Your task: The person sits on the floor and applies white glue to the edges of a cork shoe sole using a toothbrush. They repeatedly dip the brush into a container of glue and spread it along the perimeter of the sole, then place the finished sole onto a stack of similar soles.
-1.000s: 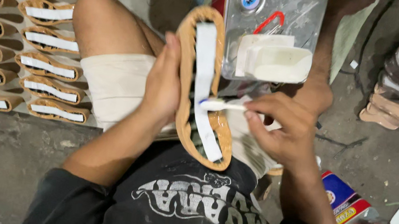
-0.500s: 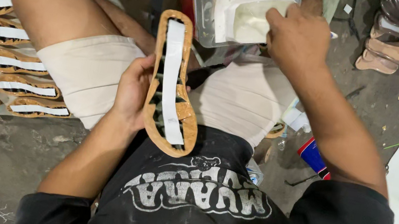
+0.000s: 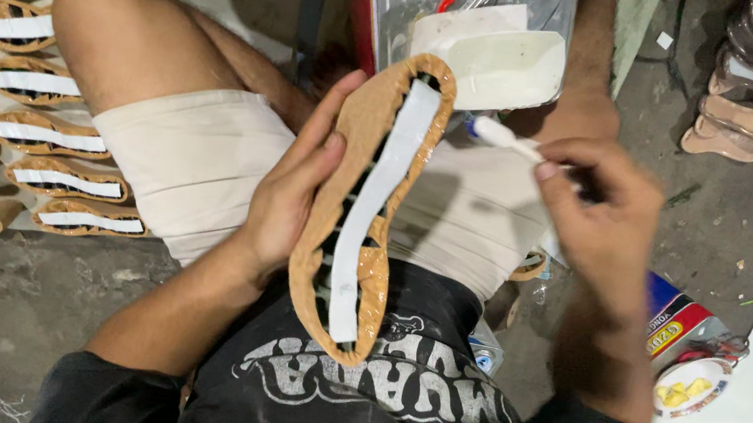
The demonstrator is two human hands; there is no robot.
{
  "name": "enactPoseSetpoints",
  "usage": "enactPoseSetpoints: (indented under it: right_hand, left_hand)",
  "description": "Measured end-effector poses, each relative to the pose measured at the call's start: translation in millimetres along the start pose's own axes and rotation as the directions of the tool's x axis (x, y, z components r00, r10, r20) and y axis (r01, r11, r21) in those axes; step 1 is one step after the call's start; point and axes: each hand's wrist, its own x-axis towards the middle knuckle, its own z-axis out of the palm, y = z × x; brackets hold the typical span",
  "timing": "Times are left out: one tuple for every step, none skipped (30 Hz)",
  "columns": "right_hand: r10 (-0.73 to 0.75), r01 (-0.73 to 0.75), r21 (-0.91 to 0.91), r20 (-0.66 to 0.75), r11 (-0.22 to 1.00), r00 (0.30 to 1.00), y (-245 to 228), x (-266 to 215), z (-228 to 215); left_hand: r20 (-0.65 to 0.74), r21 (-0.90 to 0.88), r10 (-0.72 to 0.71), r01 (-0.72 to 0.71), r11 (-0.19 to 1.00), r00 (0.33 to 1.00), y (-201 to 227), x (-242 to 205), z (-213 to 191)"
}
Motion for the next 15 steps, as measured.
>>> enactPoseSetpoints:
  right_hand:
    - [-0.018,0.019,0.138,-0.014,0.990,1.000,5,-5,12]
    - [-0.045,0.049,0.217,-0.025,0.975,0.999,10,-10,22]
    - [-0.075,0.081,0.297,-0.033,0.951,0.997,14,-13,32]
    - [-0.104,0.113,0.374,-0.042,0.920,0.994,16,-14,39]
    - [-0.098,0.105,0.376,-0.038,0.921,0.994,18,-15,45]
    - [-0.091,0.097,0.377,-0.034,0.921,0.995,18,-15,51]
    - [-0.087,0.092,0.377,-0.029,0.921,0.996,16,-13,53]
    - [-0.117,0.136,0.354,-0.074,0.925,0.990,14,-9,55]
    - [-0.144,0.175,0.328,-0.117,0.928,0.983,12,-6,55]
    - [-0.172,0.214,0.299,-0.160,0.930,0.972,9,-3,55]
    - [-0.195,0.232,0.237,-0.172,0.943,0.966,7,1,55]
    - [-0.218,0.250,0.173,-0.183,0.953,0.959,5,3,54]
    - [-0.241,0.265,0.110,-0.190,0.958,0.952,3,4,54]
    - [-0.278,0.301,0.109,-0.187,0.947,0.942,2,4,53]
    - [-0.313,0.336,0.108,-0.184,0.936,0.932,1,4,53]
  left_hand:
    - [0.012,0.027,0.009,-0.010,1.000,1.000,1,-1,4]
    - [0.025,0.055,0.018,-0.020,0.998,1.000,2,-3,8]
    - [0.033,0.082,0.031,-0.034,0.996,0.999,3,-3,11]
    - [0.034,0.091,0.030,-0.033,0.995,0.999,4,-3,14]
    - [0.029,0.097,0.028,-0.031,0.995,0.999,4,-5,16]
    - [0.025,0.103,0.027,-0.029,0.994,0.999,4,-6,17]
    - [0.032,0.102,0.038,-0.041,0.994,0.999,4,-8,18]
    - [0.040,0.101,0.049,-0.053,0.993,0.998,3,-9,19]
    - [0.047,0.098,0.055,-0.059,0.993,0.997,3,-10,20]
    - [0.049,0.098,0.058,-0.062,0.993,0.997,3,-11,20]
    - [0.053,0.099,0.060,-0.065,0.993,0.997,3,-11,21]
    - [0.057,0.099,0.061,-0.067,0.993,0.997,2,-11,21]
    - [0.056,0.105,0.074,-0.079,0.991,0.996,2,-13,21]
    - [0.056,0.111,0.086,-0.092,0.990,0.995,2,-13,22]
    - [0.055,0.117,0.098,-0.103,0.988,0.994,2,-14,22]
